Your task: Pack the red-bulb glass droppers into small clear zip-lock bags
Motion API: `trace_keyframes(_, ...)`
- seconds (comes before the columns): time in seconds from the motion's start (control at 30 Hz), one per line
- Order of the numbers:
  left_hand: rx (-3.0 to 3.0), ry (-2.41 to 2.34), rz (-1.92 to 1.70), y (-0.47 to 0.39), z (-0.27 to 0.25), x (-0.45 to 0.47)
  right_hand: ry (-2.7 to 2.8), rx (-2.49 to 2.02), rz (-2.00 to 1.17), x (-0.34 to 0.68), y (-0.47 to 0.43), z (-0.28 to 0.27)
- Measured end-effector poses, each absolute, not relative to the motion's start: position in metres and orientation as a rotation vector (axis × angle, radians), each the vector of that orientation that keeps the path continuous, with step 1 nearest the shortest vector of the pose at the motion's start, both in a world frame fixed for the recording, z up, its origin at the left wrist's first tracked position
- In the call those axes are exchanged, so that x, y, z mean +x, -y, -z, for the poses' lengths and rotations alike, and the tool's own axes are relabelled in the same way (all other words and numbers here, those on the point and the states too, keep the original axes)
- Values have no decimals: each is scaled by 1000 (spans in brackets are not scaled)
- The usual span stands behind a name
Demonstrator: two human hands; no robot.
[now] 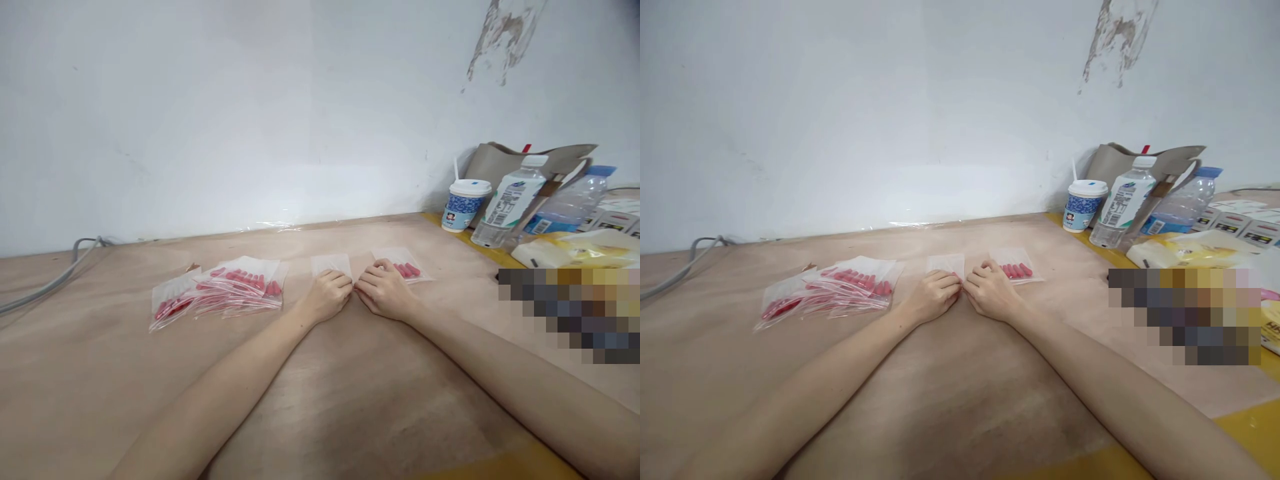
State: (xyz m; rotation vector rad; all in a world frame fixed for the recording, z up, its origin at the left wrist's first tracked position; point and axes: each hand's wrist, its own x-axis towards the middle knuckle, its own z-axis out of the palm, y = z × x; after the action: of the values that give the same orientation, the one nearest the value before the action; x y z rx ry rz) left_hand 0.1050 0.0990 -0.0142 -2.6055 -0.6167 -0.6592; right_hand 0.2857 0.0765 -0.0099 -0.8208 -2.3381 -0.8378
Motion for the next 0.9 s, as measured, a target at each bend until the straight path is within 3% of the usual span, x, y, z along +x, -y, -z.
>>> trace_keyframes(0.9,-2354,703,514,-75,3,49,2331,-872,734,294,-70,9)
